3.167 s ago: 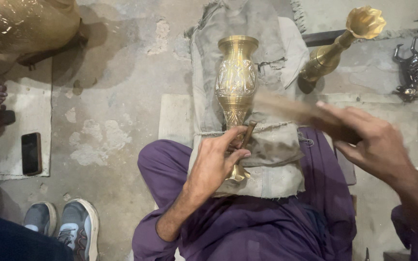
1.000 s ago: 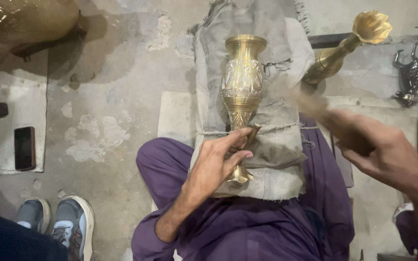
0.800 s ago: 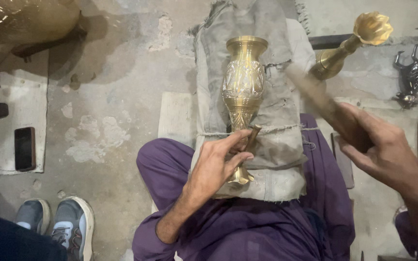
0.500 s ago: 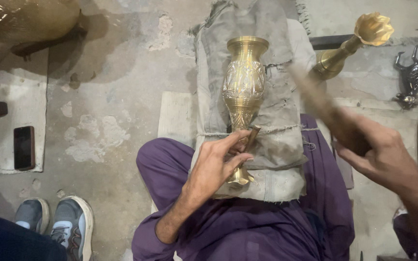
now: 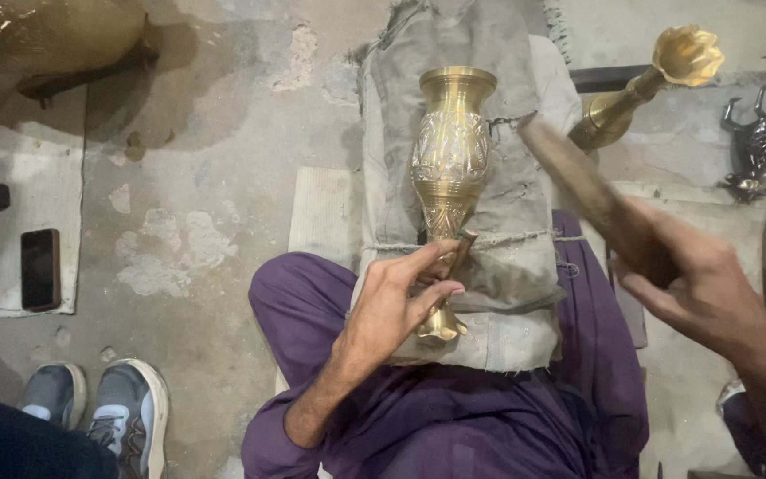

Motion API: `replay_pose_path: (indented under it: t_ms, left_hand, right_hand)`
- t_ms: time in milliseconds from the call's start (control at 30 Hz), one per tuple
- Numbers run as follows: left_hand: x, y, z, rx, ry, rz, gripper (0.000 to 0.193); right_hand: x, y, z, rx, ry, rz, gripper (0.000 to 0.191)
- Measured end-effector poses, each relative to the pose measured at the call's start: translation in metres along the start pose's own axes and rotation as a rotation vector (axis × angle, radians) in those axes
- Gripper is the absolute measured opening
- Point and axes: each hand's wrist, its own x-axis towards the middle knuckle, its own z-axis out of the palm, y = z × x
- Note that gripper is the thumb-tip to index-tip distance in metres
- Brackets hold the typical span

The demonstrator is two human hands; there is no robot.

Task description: The person sits on the floor holding a chisel-like punch against an engraved brass vase resting on a lap cushion, and repeatedly strikes the punch with a wooden mallet to shape the metal. The person repositions the vase and punch between strikes and works around the vase body.

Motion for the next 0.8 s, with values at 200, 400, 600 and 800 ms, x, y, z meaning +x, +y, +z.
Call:
replay_pose_path:
  t_ms: [200,400,600,800]
  left_hand:
    - [0.0,-0.001,0.0,-0.071,0.012,0.039,0.051]
    - [-0.001,-0.003,0.0,-0.088,0.0,0.036,0.05]
    - [-0.001,-0.008,0.002,-0.082,0.038,0.117,0.05]
    - [-0.001,-0.01,0.002,-0.039,0.041,0.038,0.053]
  right_hand:
    - [-0.003,-0.008,-0.005,-0.031,0.166,-0.422,0.083]
    - [-0.004,-0.008,-0.009,-0.425,-0.117,-0.048,0.081]
    - [0.0,0.002,-0.01,-0.522,-0.263,-0.015,0.088]
    - [0.003,0.009,-0.004,0.008,0.016,-0.153,0.082]
